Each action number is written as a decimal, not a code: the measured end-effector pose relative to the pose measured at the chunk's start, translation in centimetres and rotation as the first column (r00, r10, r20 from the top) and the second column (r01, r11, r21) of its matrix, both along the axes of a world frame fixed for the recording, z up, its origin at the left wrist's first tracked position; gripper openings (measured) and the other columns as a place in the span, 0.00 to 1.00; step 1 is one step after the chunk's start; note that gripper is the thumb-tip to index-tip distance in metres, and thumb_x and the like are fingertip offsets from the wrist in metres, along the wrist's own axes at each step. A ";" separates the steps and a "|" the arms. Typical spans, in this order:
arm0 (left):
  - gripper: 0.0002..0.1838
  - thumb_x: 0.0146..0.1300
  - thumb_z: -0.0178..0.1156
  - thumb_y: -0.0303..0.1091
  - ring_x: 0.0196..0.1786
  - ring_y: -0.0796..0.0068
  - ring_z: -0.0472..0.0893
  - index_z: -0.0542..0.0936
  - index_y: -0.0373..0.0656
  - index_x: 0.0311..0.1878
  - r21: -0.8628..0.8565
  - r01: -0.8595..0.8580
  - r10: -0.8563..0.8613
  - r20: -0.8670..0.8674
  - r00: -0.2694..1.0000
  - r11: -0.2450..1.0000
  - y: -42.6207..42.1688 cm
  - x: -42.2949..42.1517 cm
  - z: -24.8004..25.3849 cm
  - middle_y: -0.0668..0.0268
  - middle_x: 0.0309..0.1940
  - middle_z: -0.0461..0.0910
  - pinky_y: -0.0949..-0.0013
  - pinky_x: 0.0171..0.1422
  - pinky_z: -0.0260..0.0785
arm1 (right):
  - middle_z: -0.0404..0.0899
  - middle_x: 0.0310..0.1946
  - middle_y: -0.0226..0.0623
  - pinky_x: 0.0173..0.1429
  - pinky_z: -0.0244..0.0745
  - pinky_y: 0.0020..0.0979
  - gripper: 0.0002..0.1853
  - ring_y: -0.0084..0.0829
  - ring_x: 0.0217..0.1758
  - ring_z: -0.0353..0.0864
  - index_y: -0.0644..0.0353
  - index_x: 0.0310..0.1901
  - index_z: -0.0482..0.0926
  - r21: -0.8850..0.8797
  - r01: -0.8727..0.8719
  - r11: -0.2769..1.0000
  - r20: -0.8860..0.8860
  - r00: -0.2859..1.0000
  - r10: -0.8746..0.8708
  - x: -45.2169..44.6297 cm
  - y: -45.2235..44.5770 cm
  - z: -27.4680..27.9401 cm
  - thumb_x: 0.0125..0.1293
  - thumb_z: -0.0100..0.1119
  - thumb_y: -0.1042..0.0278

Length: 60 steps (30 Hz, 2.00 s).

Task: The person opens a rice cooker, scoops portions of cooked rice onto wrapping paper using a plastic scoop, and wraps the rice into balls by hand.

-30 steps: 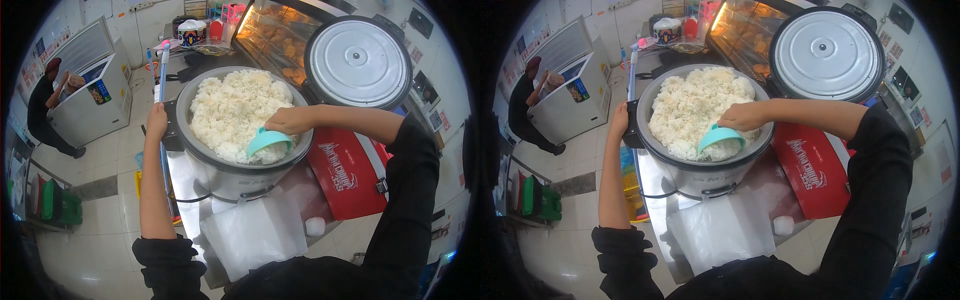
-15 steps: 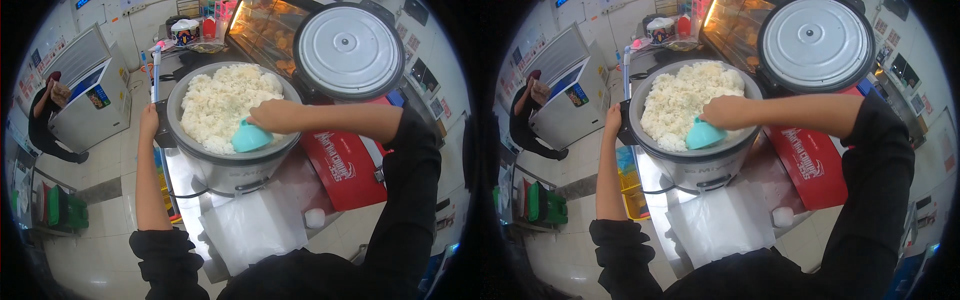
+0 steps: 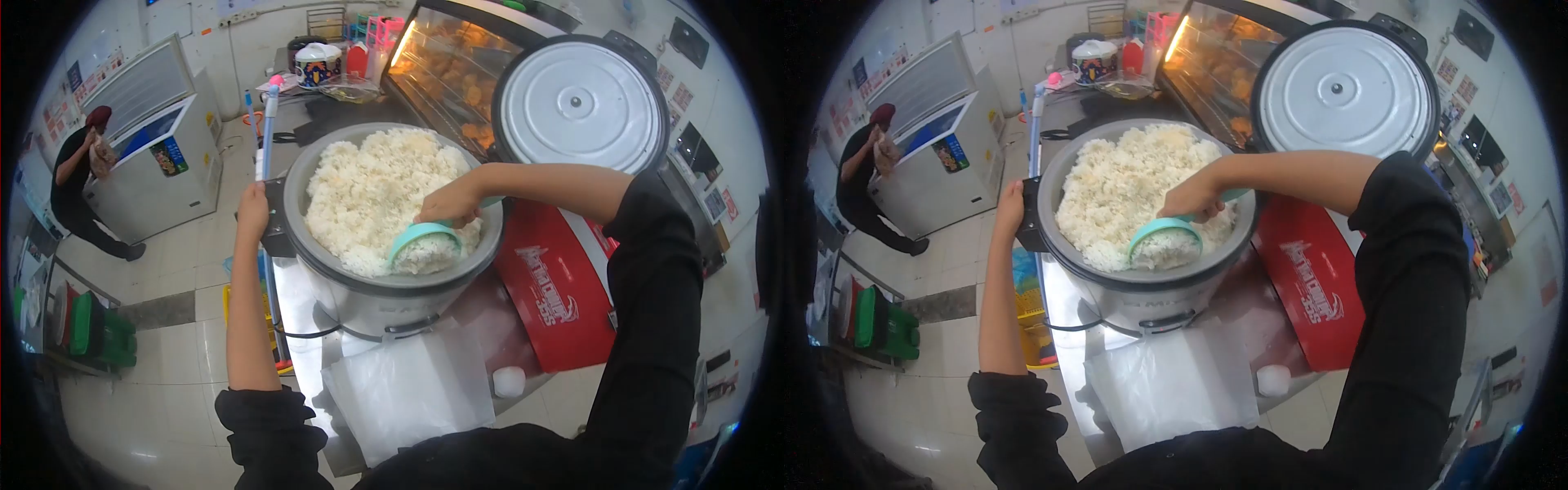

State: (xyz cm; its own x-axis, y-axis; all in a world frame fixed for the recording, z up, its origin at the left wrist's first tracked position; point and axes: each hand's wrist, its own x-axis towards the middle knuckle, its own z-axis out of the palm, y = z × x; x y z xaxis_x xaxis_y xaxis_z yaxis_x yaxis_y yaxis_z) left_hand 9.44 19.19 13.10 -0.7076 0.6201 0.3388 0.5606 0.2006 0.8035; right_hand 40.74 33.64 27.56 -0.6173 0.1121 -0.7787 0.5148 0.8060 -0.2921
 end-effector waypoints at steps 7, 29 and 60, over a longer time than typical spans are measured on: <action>0.16 0.64 0.45 0.29 0.57 0.61 0.68 0.69 0.37 0.54 0.402 -0.204 0.239 -0.039 0.970 0.893 -10.7 16.1 2.4 0.57 0.51 0.71 0.64 0.60 0.57 | 0.55 0.10 0.20 0.15 0.51 0.22 0.18 0.17 0.11 0.53 0.51 0.19 0.64 -0.332 0.058 0.942 -0.039 0.996 -0.075 2.4 4.5 1.2 0.65 0.41 0.55; 0.25 0.53 0.59 0.28 0.44 0.43 0.73 0.66 0.29 0.54 -0.286 0.101 -0.013 0.292 0.956 0.953 -22.7 39.5 -21.2 0.44 0.39 0.72 0.53 0.48 0.66 | 0.56 0.12 0.23 0.14 0.50 0.22 0.20 0.17 0.10 0.51 0.54 0.29 0.66 -0.603 0.771 -0.206 0.422 0.089 -0.902 23.8 -19.5 -31.2 0.70 0.29 0.51; 0.71 0.17 0.72 0.60 0.72 0.66 0.49 0.47 0.44 0.69 -0.692 0.073 -0.166 -0.068 0.984 0.718 -30.2 36.5 -18.0 0.64 0.70 0.50 0.33 0.63 0.46 | 0.76 0.26 0.56 0.34 0.70 0.50 0.24 0.58 0.32 0.77 0.59 0.48 0.58 -0.172 0.288 0.942 -0.627 0.705 -0.331 16.8 -23.9 -31.6 0.58 0.59 0.60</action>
State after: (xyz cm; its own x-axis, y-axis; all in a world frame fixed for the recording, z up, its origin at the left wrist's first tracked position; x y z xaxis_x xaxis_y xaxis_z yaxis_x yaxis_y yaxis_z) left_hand 45.90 -11.05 -4.94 -0.5954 0.7916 -0.1374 0.6976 0.5942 0.4005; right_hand 57.56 9.79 -4.02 -0.9074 0.3558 -0.2235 0.4061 0.6063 -0.6837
